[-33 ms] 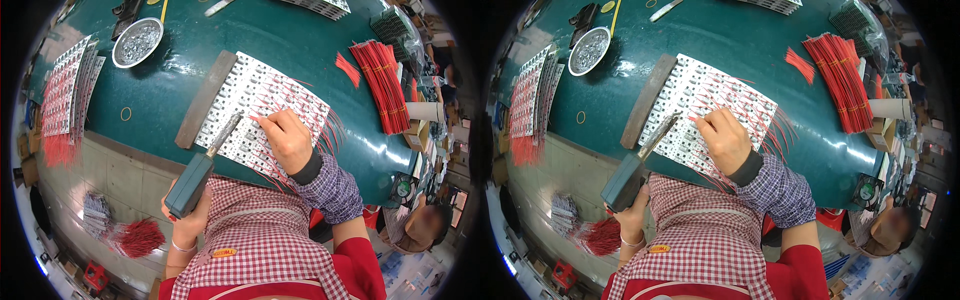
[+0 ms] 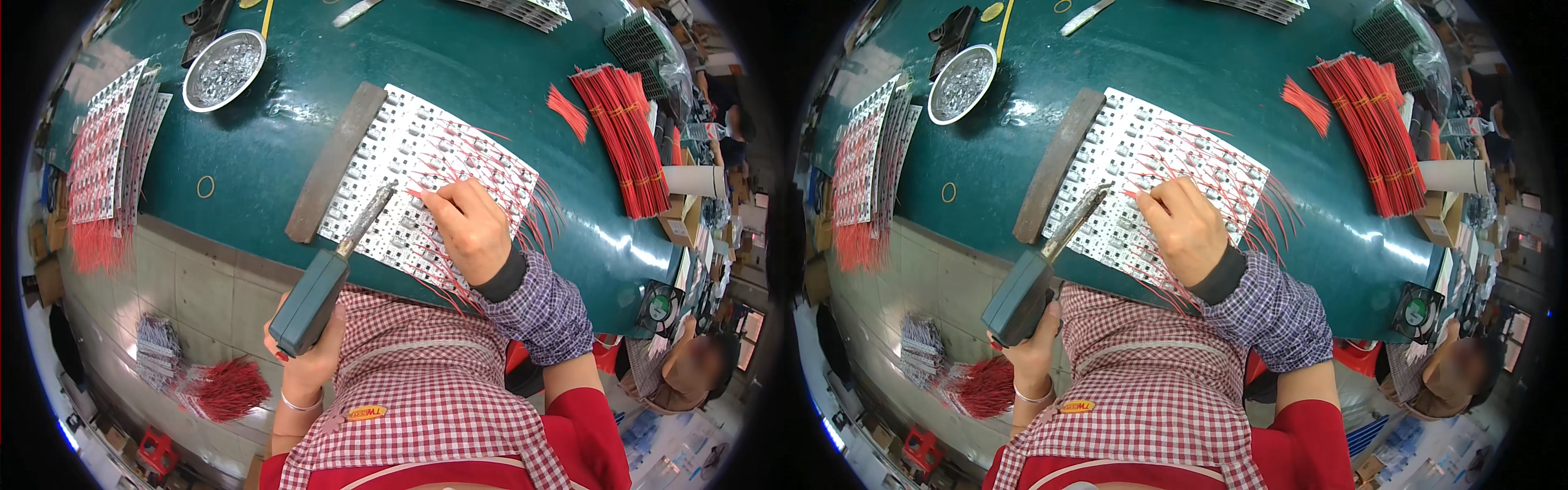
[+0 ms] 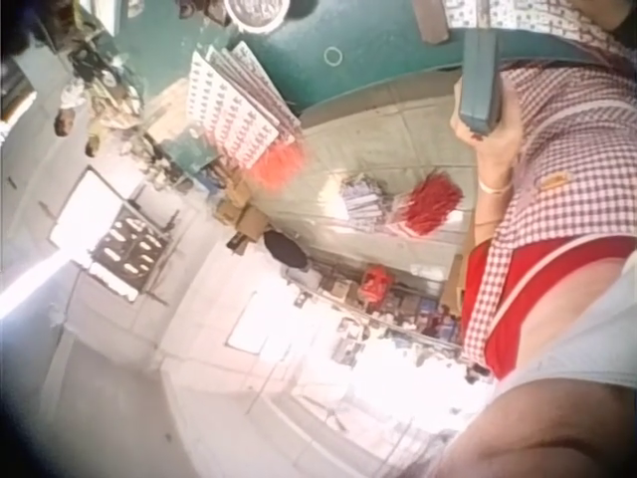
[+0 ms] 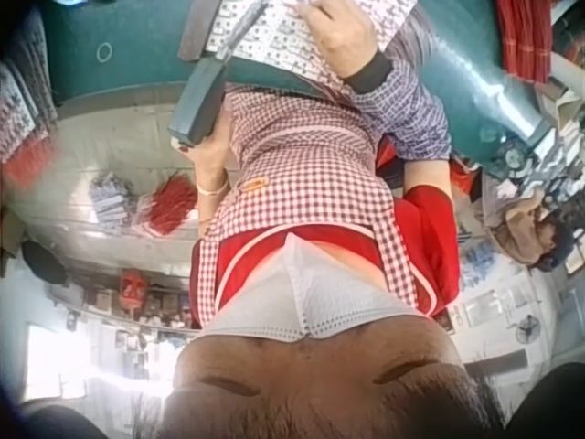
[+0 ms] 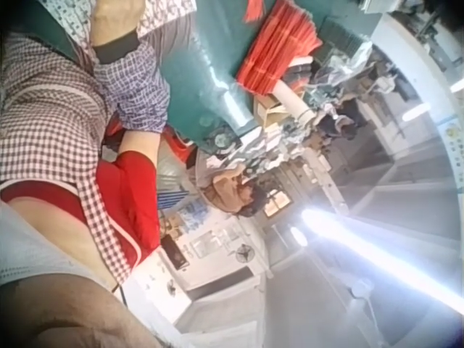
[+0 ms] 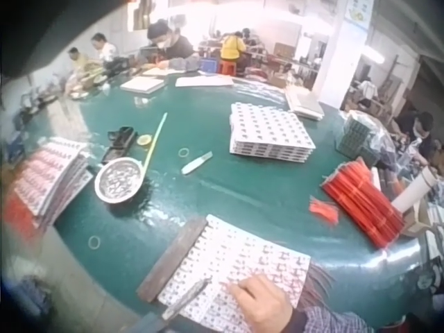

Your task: The person solders red wires onto a series of points on a white circuit board using a soldering iron and solder from a reel.

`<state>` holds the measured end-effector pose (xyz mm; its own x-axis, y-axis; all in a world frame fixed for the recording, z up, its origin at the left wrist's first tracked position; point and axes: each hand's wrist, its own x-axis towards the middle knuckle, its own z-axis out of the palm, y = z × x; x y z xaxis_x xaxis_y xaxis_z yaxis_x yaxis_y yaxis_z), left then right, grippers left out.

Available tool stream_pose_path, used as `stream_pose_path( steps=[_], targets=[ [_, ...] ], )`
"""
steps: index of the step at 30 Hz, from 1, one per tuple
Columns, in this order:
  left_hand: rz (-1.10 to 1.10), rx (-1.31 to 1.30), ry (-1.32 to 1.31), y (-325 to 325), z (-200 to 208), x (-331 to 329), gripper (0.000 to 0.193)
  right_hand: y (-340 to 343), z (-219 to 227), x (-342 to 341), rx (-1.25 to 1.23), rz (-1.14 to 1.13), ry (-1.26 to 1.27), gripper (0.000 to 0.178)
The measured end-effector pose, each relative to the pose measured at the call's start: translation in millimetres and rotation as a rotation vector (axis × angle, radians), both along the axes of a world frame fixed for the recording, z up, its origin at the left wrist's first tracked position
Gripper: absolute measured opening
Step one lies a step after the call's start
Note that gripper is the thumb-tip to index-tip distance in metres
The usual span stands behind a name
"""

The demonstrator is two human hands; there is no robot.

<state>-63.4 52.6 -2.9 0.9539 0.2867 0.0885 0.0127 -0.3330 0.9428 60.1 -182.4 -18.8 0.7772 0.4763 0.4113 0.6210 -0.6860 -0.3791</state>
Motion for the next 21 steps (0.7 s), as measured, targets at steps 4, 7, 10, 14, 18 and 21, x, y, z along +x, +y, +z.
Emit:
stream_pose_path(
  steps=[4, 7, 10, 14, 18, 21],
  targets=[
    [0.041, -0.021, 0.000, 0, -4, -2, 0.021, -13, 15, -9, 0.003, -0.048, 0.028, 0.026],
    [0.039, 0.011, -0.017, 2, -3, 1, 0.021, -26, 32, -26, 0.014, -0.159, 0.029, 0.026],
    [0.007, -0.024, 0.044, 13, -10, -8, 0.039, -25, 53, -36, 0.085, -0.235, 0.006, 0.029],
    [0.034, -0.020, 0.049, 11, -10, -7, 0.037, -1, 54, -37, 0.166, -0.152, 0.031, 0.031],
    [0.085, -0.034, 0.028, 7, -3, -6, 0.020, 19, 25, -29, 0.204, -0.109, 0.051, 0.027],
    [0.045, -0.043, 0.050, 7, 0, -5, 0.020, 24, 2, -24, 0.193, -0.148, 0.042, 0.025]
  ],
)
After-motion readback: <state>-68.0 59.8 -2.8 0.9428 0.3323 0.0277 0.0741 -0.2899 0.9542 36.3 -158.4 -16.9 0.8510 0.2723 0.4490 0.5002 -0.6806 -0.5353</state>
